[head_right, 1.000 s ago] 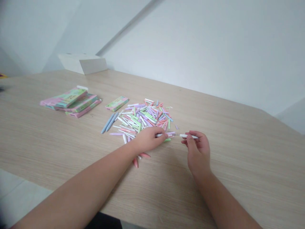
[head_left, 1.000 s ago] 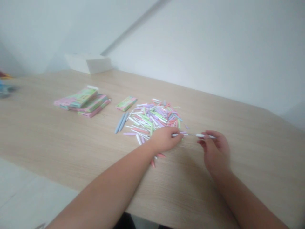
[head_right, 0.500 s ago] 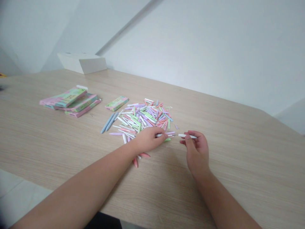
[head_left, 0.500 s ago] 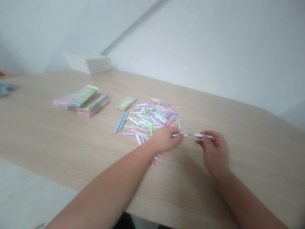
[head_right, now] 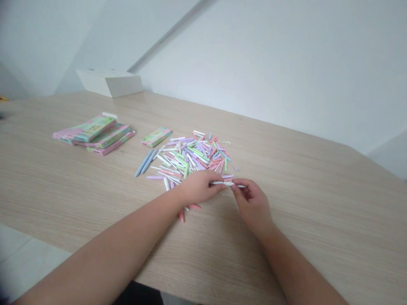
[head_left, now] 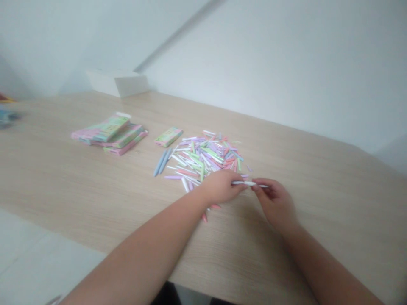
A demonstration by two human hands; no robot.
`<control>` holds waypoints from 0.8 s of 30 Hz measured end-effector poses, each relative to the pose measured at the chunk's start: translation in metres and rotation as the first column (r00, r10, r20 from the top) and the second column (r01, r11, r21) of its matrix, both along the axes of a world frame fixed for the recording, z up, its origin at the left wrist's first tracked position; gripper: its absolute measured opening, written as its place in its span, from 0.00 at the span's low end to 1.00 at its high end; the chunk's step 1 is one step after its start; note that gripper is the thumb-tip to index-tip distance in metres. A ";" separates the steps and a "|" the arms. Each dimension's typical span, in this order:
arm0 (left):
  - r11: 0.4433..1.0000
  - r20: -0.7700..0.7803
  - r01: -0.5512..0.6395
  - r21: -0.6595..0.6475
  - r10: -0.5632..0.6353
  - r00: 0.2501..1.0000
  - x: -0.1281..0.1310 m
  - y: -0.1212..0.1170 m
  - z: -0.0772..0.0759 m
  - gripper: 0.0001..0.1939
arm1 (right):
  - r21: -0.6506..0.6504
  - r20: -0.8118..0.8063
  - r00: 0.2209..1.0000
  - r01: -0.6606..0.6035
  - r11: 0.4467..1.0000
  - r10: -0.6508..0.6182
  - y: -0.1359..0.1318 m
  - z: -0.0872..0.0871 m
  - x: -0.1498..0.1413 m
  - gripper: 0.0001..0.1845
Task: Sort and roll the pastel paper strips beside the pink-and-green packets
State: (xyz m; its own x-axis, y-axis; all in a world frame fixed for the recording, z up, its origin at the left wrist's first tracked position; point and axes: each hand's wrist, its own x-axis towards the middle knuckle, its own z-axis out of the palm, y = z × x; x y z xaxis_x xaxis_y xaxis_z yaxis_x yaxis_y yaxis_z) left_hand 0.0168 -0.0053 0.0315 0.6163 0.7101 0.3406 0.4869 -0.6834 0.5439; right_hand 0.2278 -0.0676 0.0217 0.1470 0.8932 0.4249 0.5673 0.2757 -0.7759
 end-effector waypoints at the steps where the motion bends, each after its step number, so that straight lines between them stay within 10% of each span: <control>1: 1.000 0.004 0.026 0.013 -0.026 1.000 0.000 0.001 -0.001 0.20 | -0.005 0.005 1.000 -0.007 1.000 0.007 0.000 0.000 0.000 0.17; 24: 1.000 -0.015 0.000 -0.005 0.000 1.000 0.001 0.000 -0.008 0.13 | -0.160 0.032 0.998 -0.049 0.986 0.055 0.006 -0.001 0.013 0.15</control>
State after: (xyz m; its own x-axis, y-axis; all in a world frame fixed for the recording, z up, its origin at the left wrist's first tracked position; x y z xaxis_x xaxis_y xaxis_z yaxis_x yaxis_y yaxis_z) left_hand 0.0180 -0.0049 0.0232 0.6211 0.7118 0.3280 0.4951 -0.6807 0.5399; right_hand 0.2409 -0.0613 0.0203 0.0857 0.9558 0.2814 0.5840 0.1806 -0.7914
